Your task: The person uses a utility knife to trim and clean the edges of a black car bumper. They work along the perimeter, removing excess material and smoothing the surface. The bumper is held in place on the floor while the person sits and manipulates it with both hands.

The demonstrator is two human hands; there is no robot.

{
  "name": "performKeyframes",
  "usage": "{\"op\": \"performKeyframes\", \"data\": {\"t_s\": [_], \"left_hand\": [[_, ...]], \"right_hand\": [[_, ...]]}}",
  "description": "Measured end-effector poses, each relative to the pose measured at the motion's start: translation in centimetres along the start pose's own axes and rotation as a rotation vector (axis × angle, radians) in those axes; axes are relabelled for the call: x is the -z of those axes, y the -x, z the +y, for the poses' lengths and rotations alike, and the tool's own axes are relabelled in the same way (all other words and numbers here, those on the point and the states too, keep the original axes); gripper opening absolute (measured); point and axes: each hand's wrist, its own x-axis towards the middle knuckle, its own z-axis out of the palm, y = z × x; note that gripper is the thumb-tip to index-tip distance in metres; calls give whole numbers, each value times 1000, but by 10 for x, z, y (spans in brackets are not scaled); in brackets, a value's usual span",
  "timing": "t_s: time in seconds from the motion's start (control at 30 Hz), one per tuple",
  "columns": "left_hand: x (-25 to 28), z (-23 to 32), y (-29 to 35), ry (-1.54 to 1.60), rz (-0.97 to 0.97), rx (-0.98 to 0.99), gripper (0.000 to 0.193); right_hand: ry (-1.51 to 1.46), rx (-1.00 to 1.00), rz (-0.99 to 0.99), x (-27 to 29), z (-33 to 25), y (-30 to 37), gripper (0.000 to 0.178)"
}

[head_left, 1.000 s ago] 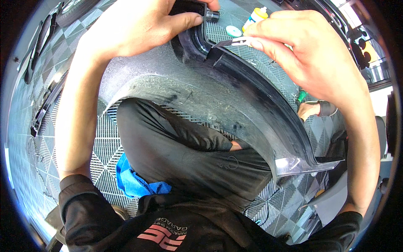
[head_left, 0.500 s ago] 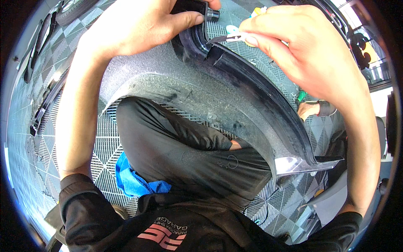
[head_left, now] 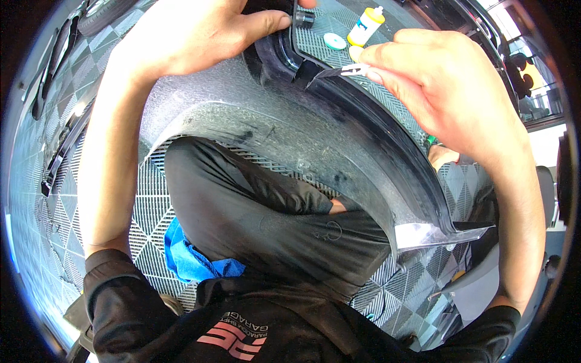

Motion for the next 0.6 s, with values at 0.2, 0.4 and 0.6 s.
{"op": "performKeyframes", "data": {"t_s": [0.2, 0.4, 0.6], "left_hand": [[-11, -33, -5, -95, 66, -172, 32], [-7, -13, -3, -21, 49, -101, 32], [-4, -7, 1, -14, 34, -79, 31]], "right_hand": [[-12, -31, 47, -2, 2, 6, 19], [22, 103, 162, -8, 8, -6, 17], [-22, 14, 121, -12, 7, -1, 17]]}}
